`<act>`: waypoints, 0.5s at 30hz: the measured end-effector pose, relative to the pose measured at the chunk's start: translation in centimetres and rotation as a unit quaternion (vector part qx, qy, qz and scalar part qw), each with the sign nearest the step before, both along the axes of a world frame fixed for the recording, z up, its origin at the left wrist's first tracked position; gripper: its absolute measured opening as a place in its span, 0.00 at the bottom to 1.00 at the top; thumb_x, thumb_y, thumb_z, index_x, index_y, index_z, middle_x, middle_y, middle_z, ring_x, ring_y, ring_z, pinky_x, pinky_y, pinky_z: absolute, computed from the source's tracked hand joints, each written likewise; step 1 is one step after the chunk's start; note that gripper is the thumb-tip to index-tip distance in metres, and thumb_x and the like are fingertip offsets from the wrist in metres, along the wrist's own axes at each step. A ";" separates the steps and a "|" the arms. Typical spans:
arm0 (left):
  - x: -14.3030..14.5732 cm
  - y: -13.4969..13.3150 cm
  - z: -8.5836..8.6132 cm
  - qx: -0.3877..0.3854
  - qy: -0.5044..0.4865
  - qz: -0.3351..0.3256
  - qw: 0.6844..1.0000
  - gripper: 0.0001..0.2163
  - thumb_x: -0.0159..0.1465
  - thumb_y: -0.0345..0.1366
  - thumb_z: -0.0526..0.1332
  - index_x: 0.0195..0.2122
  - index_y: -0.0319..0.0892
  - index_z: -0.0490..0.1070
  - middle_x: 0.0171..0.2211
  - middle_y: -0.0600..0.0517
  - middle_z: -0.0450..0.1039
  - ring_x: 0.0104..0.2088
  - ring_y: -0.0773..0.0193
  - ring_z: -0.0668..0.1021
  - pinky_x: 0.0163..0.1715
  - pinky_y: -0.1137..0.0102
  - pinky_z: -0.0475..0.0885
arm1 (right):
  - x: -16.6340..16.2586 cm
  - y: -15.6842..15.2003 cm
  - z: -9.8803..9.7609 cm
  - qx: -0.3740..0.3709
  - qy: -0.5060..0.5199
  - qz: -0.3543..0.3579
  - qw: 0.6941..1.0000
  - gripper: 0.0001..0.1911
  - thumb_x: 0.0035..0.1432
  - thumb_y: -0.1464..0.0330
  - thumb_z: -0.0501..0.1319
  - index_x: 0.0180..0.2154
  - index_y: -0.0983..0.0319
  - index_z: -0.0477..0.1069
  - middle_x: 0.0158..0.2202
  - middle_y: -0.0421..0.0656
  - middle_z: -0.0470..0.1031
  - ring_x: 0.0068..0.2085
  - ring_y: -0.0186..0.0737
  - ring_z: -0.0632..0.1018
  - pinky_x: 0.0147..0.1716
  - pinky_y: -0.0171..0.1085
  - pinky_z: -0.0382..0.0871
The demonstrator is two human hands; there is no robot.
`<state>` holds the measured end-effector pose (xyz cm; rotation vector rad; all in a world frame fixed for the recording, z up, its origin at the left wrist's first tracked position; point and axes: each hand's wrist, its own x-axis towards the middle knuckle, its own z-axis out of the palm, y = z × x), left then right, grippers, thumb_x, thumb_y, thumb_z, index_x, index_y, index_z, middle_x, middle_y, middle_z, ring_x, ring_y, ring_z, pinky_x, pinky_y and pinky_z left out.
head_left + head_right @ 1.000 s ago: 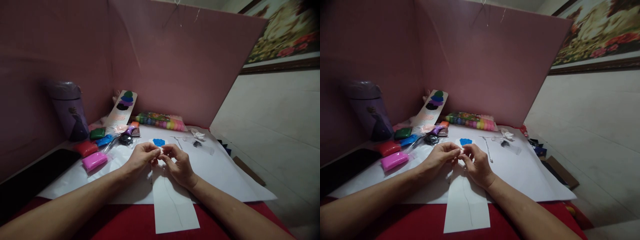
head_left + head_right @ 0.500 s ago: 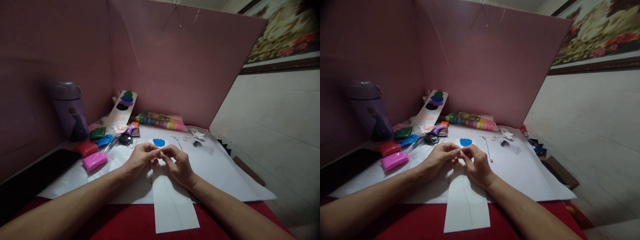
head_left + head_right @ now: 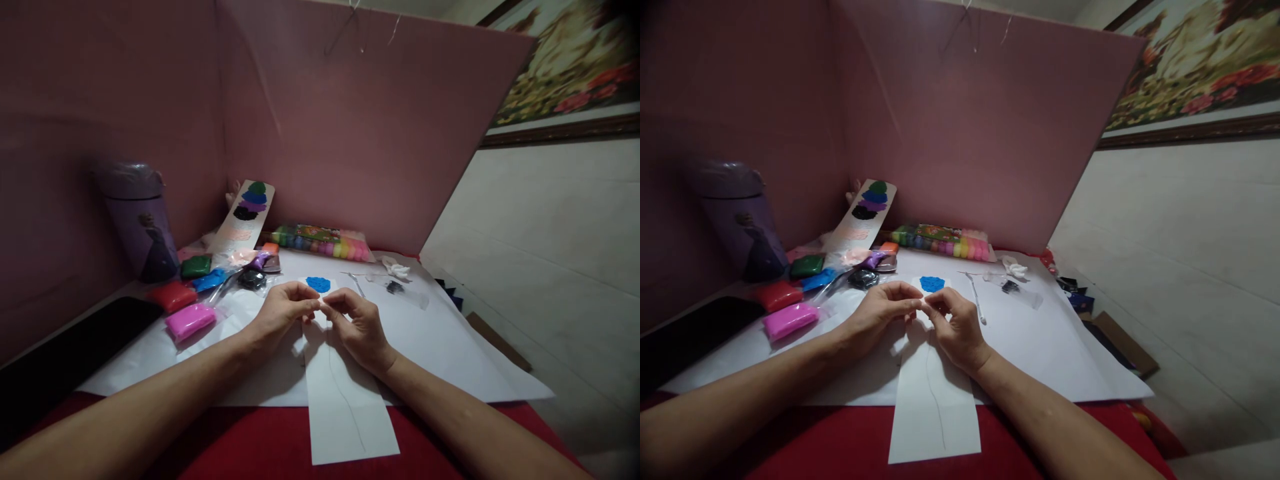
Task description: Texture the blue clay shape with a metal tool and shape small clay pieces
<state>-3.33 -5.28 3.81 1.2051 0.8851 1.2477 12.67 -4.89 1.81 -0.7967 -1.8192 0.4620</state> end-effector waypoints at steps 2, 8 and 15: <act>0.1 0.1 0.0 0.001 -0.013 0.028 1.000 0.11 0.44 0.33 0.70 0.28 0.36 0.73 0.21 0.55 0.71 0.21 0.71 0.70 0.23 0.74 0.65 | 0.0 0.1 0.0 -0.013 0.017 -0.002 1.000 0.04 0.58 0.67 0.61 0.32 0.61 0.71 0.29 0.41 0.72 0.29 0.35 0.72 0.31 0.36 0.68; -0.1 0.4 0.0 0.012 0.011 0.095 0.995 0.10 0.45 0.34 0.69 0.26 0.34 0.73 0.19 0.54 0.70 0.20 0.70 0.70 0.22 0.74 0.66 | 0.2 0.4 -0.4 -0.032 0.048 -0.016 0.998 0.05 0.57 0.66 0.62 0.34 0.60 0.71 0.29 0.40 0.73 0.28 0.35 0.72 0.30 0.35 0.68; -0.3 0.1 0.0 0.008 -0.006 0.066 0.998 0.12 0.46 0.36 0.69 0.29 0.35 0.74 0.21 0.54 0.70 0.21 0.69 0.70 0.23 0.73 0.67 | 0.3 1.0 -0.7 -0.071 0.082 -0.043 0.993 0.05 0.57 0.65 0.62 0.33 0.60 0.71 0.27 0.39 0.73 0.26 0.33 0.71 0.27 0.34 0.67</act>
